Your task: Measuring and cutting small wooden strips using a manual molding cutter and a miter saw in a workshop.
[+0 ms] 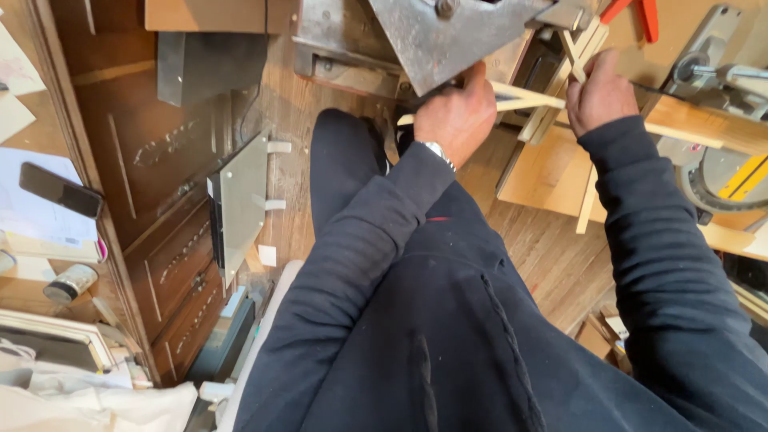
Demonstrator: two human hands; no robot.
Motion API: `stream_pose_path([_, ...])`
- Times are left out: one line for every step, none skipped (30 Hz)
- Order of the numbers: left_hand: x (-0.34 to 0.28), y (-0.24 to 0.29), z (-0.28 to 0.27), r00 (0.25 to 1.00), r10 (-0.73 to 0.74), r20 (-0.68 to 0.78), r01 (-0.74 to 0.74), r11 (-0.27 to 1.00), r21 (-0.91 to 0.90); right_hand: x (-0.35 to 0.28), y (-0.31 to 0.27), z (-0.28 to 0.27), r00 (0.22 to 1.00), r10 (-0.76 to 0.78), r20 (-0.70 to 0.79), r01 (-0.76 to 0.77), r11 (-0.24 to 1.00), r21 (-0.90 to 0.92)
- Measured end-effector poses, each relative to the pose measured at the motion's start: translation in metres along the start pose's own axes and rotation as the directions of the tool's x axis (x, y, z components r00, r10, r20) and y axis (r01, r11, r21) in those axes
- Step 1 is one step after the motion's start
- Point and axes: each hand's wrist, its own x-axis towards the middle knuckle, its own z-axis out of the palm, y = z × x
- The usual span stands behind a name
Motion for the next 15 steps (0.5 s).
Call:
stream_pose_path([-0.003,0.001,0.0,1.0,-0.009,0.008,0.009,1.0,-0.01,-0.003,-0.003,-0.001,1.0,-0.001,0.001,0.001,1.0,-0.003])
stream_pose_path([-0.005,0.002,-0.002,1.0,-0.007,0.01,0.008,1.0,-0.011,-0.006,0.0,0.001,1.0,0.001,0.002,-0.001,1.0,-0.002])
stream_pose_path([-0.006,0.003,-0.005,1.0,-0.006,0.01,0.006,1.0,-0.012,-0.009,0.002,0.003,1.0,0.001,0.004,-0.001,1.0,-0.002])
stream_pose_path([-0.002,0.001,-0.007,1.0,-0.003,-0.002,0.003,1.0,-0.005,-0.004,0.005,0.004,1.0,-0.007,-0.007,0.007,1.0,-0.002])
stream_pose_path([0.003,-0.002,-0.005,1.0,0.001,-0.013,-0.001,1.0,0.001,0.002,0.004,0.002,1.0,-0.012,-0.019,0.012,1.0,-0.002])
stream_pose_path([0.003,-0.002,-0.004,1.0,0.005,-0.013,-0.005,1.0,-0.009,0.002,0.002,0.0,1.0,-0.008,-0.015,0.007,1.0,-0.003])
stream_pose_path([0.002,-0.002,-0.003,1.0,0.009,-0.012,-0.009,1.0,-0.019,0.001,0.001,0.0,1.0,-0.003,-0.012,0.003,1.0,-0.003])
stream_pose_path([-0.002,-0.001,0.0,1.0,0.007,-0.005,-0.007,1.0,-0.02,-0.002,-0.002,0.0,1.0,-0.001,-0.005,0.001,1.0,0.0])
stream_pose_path([-0.007,-0.001,0.002,1.0,0.013,-0.004,-0.013,1.0,-0.021,-0.004,-0.004,0.001,1.0,0.006,0.006,-0.006,1.0,0.002])
stream_pose_path([-0.005,-0.001,0.006,1.0,0.027,-0.014,-0.027,0.999,-0.021,-0.003,-0.005,-0.001,1.0,0.014,0.004,-0.014,1.0,0.0])
stream_pose_path([-0.003,-0.002,0.005,0.999,0.031,-0.019,-0.032,0.999,-0.021,-0.002,-0.003,0.001,1.0,0.016,-0.002,-0.016,1.0,-0.002])
stream_pose_path([-0.001,-0.004,0.003,0.999,0.029,-0.016,-0.03,0.999,-0.013,0.0,-0.003,0.002,1.0,0.015,-0.004,-0.015,1.0,0.005])
stream_pose_path([0.0,-0.006,0.002,1.0,0.027,-0.014,-0.027,1.0,-0.005,0.002,-0.002,0.004,1.0,0.014,-0.005,-0.014,1.0,0.012])
stream_pose_path([-0.001,-0.009,-0.001,1.0,0.026,-0.012,-0.026,1.0,-0.006,0.002,-0.004,0.006,1.0,0.014,-0.002,-0.014,1.0,0.012])
stream_pose_path([-0.002,-0.012,-0.003,1.0,0.02,-0.005,-0.02,1.0,-0.005,0.003,-0.005,0.008,1.0,0.011,-0.002,-0.011,1.0,0.008])
